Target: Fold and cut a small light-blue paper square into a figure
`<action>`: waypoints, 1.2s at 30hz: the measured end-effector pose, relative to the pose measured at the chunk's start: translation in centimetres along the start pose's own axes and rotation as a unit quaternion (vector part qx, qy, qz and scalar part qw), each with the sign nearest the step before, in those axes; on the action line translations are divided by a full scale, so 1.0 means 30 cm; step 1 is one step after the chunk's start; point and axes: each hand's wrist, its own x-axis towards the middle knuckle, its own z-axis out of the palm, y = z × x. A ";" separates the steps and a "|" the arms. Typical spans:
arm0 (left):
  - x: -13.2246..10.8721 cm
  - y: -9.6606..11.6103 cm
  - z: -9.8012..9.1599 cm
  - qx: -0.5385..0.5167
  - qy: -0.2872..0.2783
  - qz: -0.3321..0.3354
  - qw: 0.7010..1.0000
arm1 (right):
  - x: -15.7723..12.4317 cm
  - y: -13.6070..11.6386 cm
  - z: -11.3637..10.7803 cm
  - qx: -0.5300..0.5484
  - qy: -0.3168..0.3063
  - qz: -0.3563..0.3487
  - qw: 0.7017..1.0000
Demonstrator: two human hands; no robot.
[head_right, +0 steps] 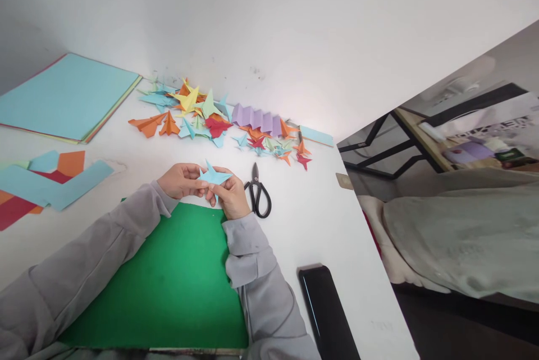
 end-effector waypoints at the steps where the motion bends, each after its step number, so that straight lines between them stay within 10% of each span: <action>1: 0.001 -0.001 -0.001 -0.001 -0.004 0.002 1.000 | -0.001 0.000 0.000 -0.001 -0.003 -0.002 1.000; 36: -0.007 0.004 0.008 -0.035 -0.011 0.013 0.999 | -0.011 -0.016 0.017 0.006 0.004 0.021 1.000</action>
